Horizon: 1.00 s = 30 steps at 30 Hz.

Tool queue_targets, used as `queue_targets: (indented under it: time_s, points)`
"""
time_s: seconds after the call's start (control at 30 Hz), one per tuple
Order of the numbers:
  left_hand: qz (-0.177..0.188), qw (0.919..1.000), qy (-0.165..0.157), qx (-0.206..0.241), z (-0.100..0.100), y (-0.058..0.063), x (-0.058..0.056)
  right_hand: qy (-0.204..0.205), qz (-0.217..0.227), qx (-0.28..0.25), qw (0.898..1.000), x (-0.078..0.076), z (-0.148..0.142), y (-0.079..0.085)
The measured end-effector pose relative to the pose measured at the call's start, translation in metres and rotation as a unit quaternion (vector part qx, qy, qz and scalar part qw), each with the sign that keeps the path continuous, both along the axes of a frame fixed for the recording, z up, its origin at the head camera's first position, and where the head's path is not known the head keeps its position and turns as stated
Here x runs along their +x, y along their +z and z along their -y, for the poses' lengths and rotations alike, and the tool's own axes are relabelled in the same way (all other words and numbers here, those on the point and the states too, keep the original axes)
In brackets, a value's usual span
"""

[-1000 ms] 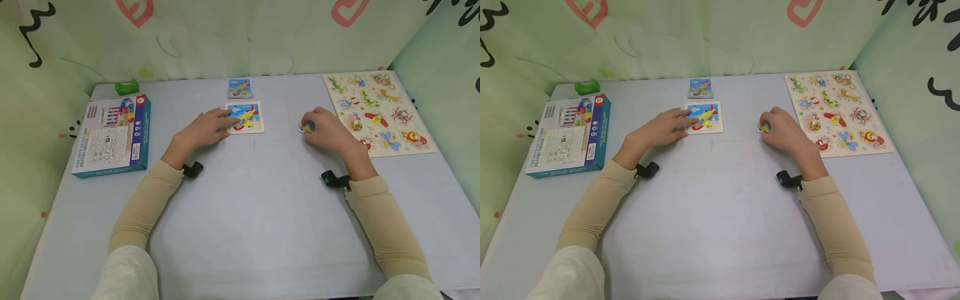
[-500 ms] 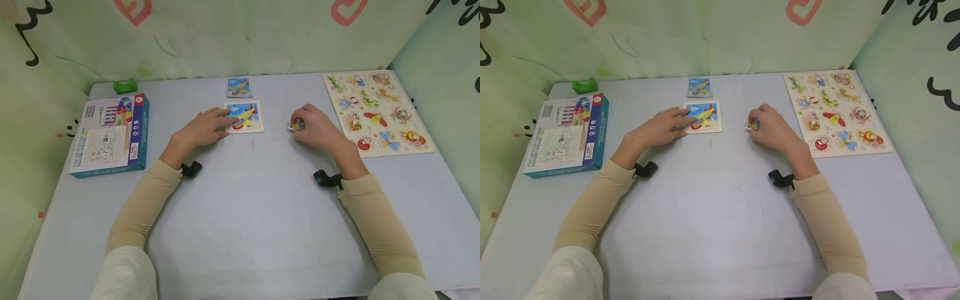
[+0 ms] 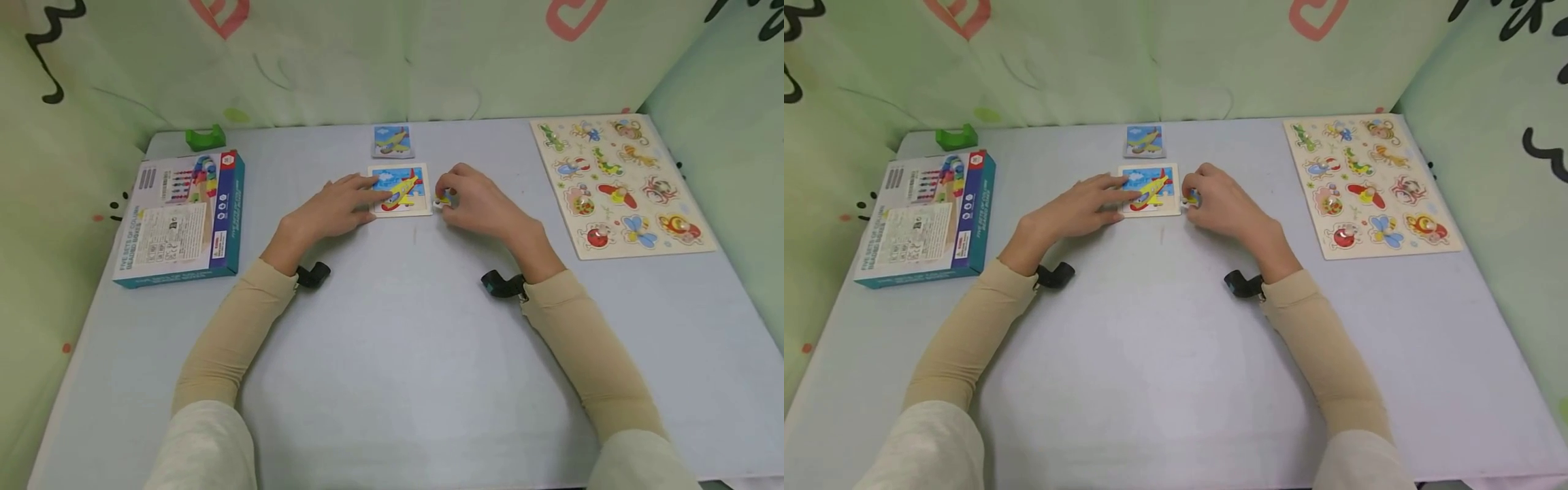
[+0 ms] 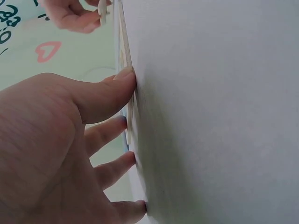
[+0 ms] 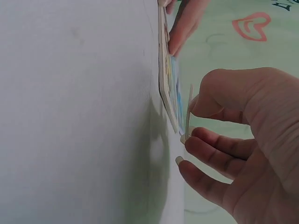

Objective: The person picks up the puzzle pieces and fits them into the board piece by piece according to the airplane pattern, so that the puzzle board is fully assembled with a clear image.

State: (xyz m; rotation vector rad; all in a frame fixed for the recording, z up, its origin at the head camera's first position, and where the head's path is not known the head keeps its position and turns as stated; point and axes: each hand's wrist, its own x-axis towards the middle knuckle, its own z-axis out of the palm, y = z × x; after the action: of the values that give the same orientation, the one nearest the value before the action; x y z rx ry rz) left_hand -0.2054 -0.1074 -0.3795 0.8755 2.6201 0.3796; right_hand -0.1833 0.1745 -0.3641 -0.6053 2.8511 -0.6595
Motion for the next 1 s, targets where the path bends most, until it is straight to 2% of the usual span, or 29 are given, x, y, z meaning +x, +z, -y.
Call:
queue_targets:
  time_s: [0.27,0.6,1.0]
  points:
    - [-0.001,1.0,-0.002,0.004,0.0,0.0,-0.001,0.038,0.008,0.016,0.999,-0.012,0.026,-0.004]
    - [-0.004,1.0,-0.004,-0.001,0.001,0.001,-0.001,0.077,0.0,0.02,0.997,-0.018,0.033,-0.008]
    - [-0.002,1.0,-0.004,-0.005,0.0,0.002,-0.001,0.065,0.026,0.041,0.997,-0.017,0.027,-0.004]
